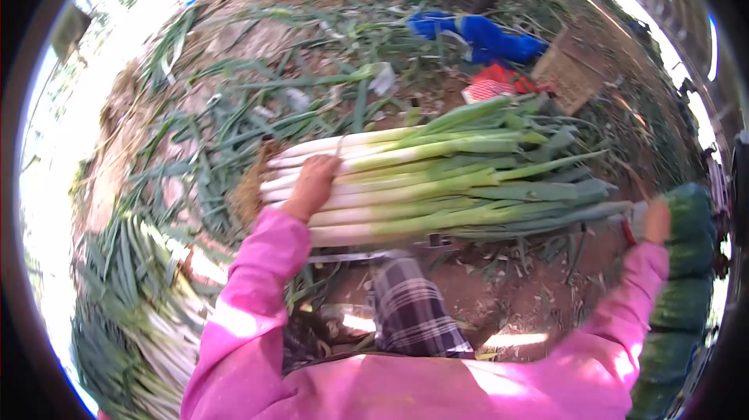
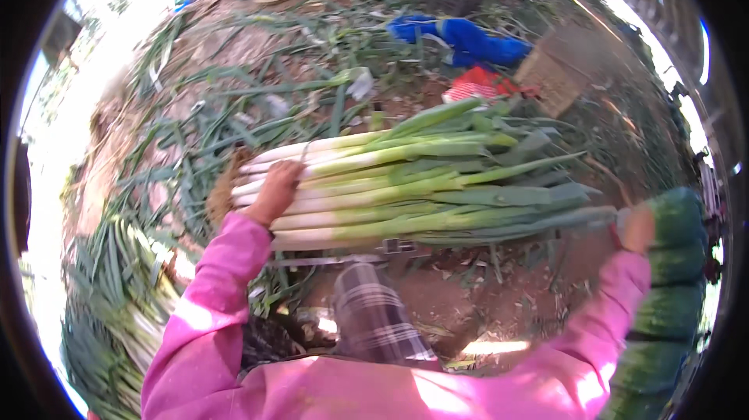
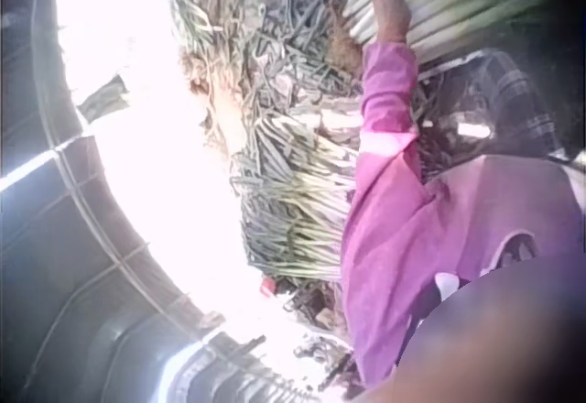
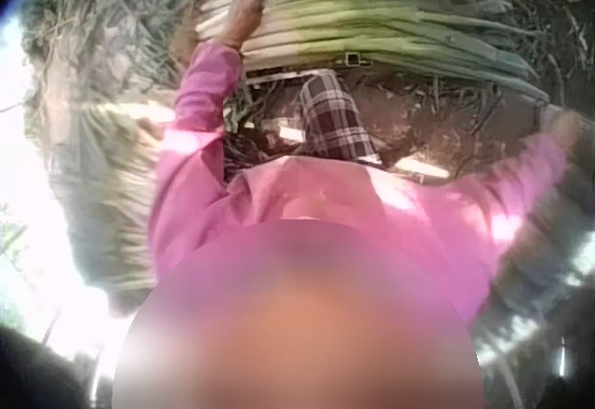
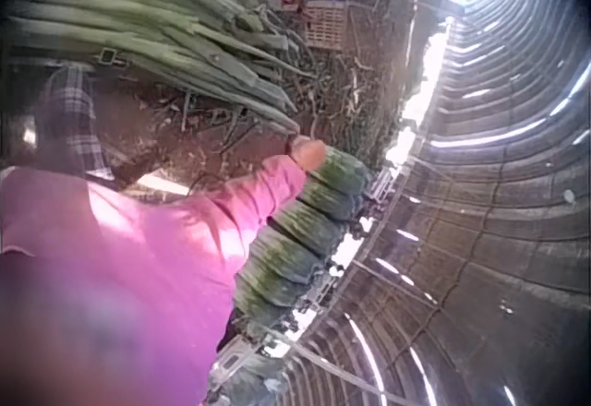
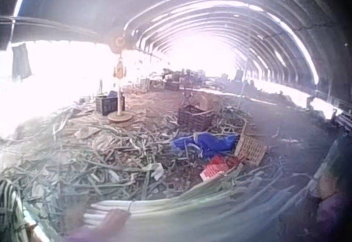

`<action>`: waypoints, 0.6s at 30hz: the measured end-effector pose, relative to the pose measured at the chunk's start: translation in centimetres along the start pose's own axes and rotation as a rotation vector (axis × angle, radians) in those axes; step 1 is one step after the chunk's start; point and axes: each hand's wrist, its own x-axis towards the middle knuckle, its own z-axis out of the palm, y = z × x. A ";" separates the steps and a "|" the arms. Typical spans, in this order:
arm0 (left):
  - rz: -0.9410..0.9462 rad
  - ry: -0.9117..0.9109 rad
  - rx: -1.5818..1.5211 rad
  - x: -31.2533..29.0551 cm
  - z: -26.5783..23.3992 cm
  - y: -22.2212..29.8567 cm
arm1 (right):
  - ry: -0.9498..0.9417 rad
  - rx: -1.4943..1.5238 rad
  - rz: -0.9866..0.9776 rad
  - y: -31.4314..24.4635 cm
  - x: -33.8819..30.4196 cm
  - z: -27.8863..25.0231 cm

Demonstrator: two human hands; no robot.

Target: The person picks up leeks one at a time from a pile and places them onto a metal frame to align them. They repeat this process to form a bundle and then press down on the stack with their hands.

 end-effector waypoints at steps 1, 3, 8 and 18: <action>0.056 0.092 -0.112 2.1 3.7 1.5 | 0.289 -0.135 -0.081 14.3 0.7 2.2; 0.114 0.129 -0.135 3.0 5.5 2.0 | 0.265 -0.224 -0.152 12.1 2.5 3.2; 0.032 -0.049 0.168 2.2 3.4 1.2 | 0.342 0.713 -0.664 -17.0 -5.4 -8.7; -0.526 -0.006 -0.233 -3.3 -7.5 -4.7 | -0.198 0.331 -0.991 -35.2 -12.7 -7.1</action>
